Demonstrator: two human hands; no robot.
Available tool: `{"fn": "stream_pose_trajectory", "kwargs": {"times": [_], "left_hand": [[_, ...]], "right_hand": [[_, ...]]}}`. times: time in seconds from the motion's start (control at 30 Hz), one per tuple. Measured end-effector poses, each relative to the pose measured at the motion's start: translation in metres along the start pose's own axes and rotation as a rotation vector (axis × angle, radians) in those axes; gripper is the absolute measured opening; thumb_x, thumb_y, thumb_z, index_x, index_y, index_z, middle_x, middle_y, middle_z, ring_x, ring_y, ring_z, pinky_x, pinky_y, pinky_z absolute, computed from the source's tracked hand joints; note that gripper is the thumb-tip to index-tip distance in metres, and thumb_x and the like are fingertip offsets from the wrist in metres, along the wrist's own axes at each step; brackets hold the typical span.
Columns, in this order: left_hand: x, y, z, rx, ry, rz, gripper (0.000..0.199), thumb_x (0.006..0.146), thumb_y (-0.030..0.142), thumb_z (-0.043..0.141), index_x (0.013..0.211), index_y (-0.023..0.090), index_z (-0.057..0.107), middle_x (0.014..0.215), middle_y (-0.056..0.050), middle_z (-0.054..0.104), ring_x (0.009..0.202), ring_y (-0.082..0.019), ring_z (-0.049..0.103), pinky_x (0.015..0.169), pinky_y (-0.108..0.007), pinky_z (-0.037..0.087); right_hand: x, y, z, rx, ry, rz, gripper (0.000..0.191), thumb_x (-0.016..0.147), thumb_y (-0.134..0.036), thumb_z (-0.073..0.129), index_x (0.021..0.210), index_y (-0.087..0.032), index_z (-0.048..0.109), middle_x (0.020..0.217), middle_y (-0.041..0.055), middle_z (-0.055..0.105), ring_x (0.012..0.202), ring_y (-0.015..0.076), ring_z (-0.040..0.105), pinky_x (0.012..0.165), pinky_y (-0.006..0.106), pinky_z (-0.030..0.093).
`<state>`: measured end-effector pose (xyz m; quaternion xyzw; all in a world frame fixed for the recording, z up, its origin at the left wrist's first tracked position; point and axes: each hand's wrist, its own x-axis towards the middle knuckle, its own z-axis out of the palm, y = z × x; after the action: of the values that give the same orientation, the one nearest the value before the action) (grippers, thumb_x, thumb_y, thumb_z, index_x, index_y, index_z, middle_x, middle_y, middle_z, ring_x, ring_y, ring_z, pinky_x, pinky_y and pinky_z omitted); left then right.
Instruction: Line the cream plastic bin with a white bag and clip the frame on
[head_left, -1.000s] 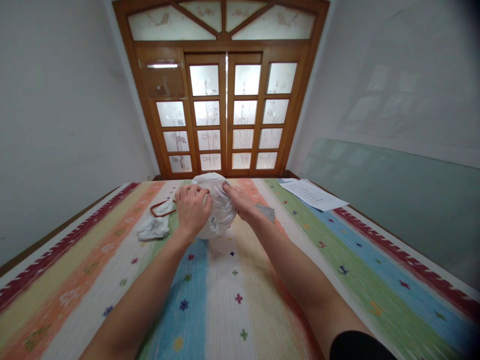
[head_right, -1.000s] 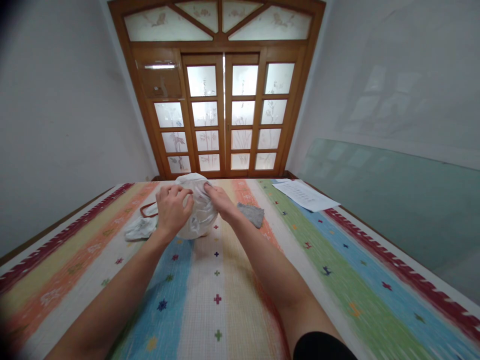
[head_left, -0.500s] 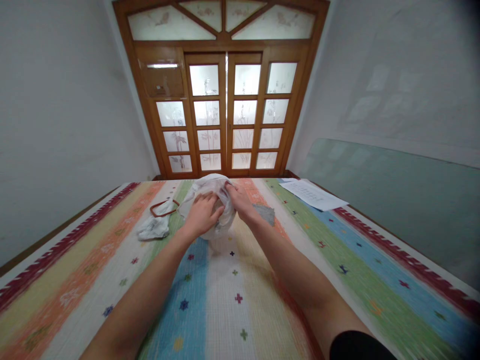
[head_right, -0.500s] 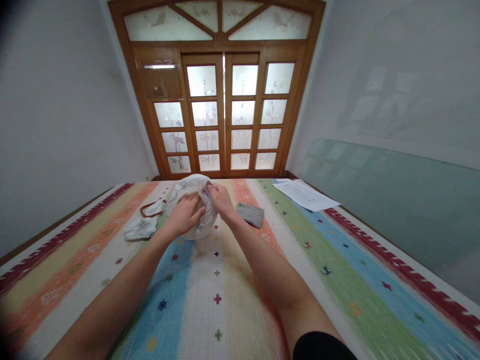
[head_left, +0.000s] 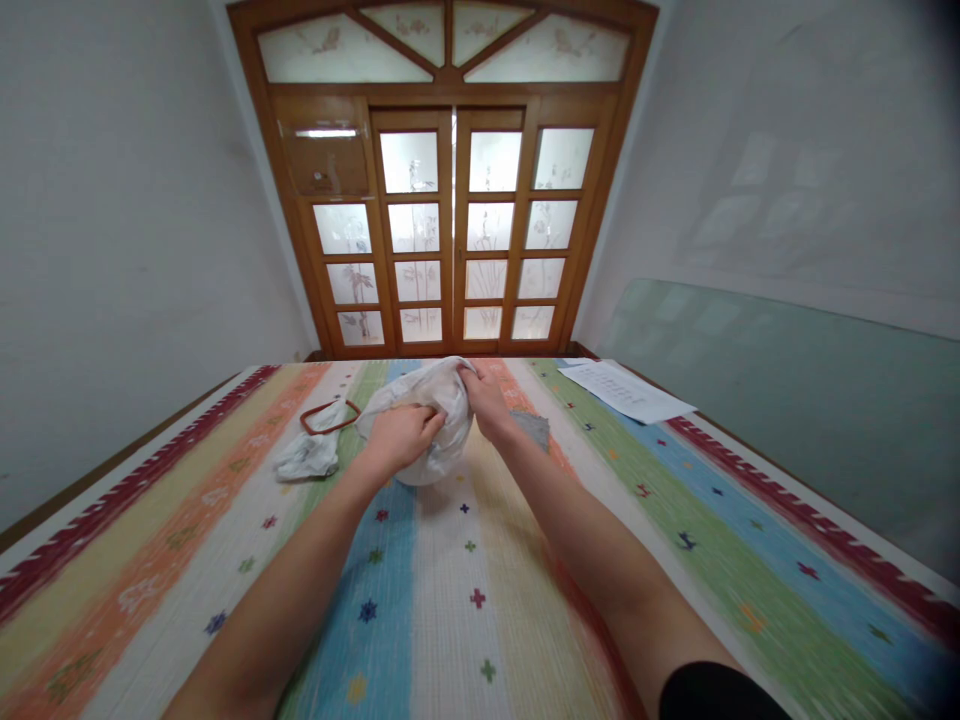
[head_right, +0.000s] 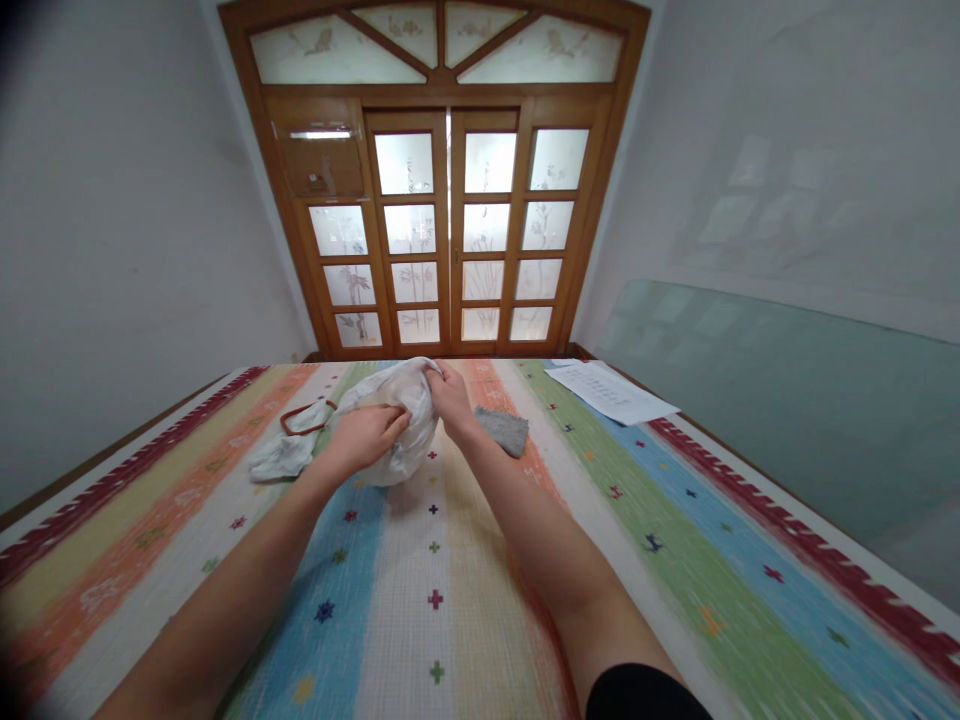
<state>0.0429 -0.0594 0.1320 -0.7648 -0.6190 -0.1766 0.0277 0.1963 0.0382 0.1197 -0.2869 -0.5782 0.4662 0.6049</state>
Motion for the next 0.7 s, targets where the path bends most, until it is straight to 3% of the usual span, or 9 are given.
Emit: {"fn": "stream_pose_trajectory", "kwargs": {"times": [0.2, 0.33, 0.5, 0.7], "left_hand": [[-0.002, -0.001, -0.005, -0.046, 0.03, 0.009, 0.057, 0.102, 0.059, 0.033, 0.093, 0.022, 0.075, 0.092, -0.012, 0.075, 0.087, -0.029, 0.069, 0.077, -0.036, 0.043], [-0.002, 0.0, -0.002, -0.022, 0.067, 0.031, 0.044, 0.101, 0.053, 0.041, 0.114, 0.023, 0.07, 0.1, -0.011, 0.076, 0.094, -0.03, 0.068, 0.081, -0.037, 0.045], [-0.002, -0.001, 0.007, 0.061, 0.09, 0.118, 0.051, 0.099, 0.047, 0.05, 0.144, 0.022, 0.051, 0.13, -0.014, 0.068, 0.119, -0.033, 0.061, 0.096, -0.042, 0.043], [-0.003, -0.001, 0.007, 0.109, 0.018, 0.168, 0.046, 0.099, 0.043, 0.053, 0.141, 0.027, 0.053, 0.13, -0.011, 0.067, 0.114, -0.031, 0.064, 0.093, -0.04, 0.045]], "right_hand": [[0.018, 0.03, -0.019, 0.058, 0.152, 0.142, 0.028, 0.078, -0.045, 0.061, 0.088, -0.019, 0.065, 0.077, 0.0013, 0.066, 0.072, 0.0169, 0.057, 0.064, 0.025, 0.045], [0.027, 0.046, -0.029, 0.043, 0.192, 0.161, 0.03, 0.08, -0.045, 0.06, 0.093, -0.019, 0.065, 0.078, 0.0013, 0.068, 0.073, 0.0178, 0.059, 0.063, 0.026, 0.047], [0.024, 0.044, -0.031, -0.064, 0.132, 0.183, 0.035, 0.088, -0.049, 0.059, 0.1, -0.017, 0.068, 0.086, 0.0037, 0.07, 0.077, 0.0193, 0.062, 0.067, 0.029, 0.051], [0.005, 0.032, -0.024, -0.17, 0.06, 0.216, 0.038, 0.098, -0.044, 0.062, 0.121, -0.014, 0.065, 0.118, 0.0086, 0.067, 0.103, 0.0217, 0.066, 0.09, 0.041, 0.057]]}}
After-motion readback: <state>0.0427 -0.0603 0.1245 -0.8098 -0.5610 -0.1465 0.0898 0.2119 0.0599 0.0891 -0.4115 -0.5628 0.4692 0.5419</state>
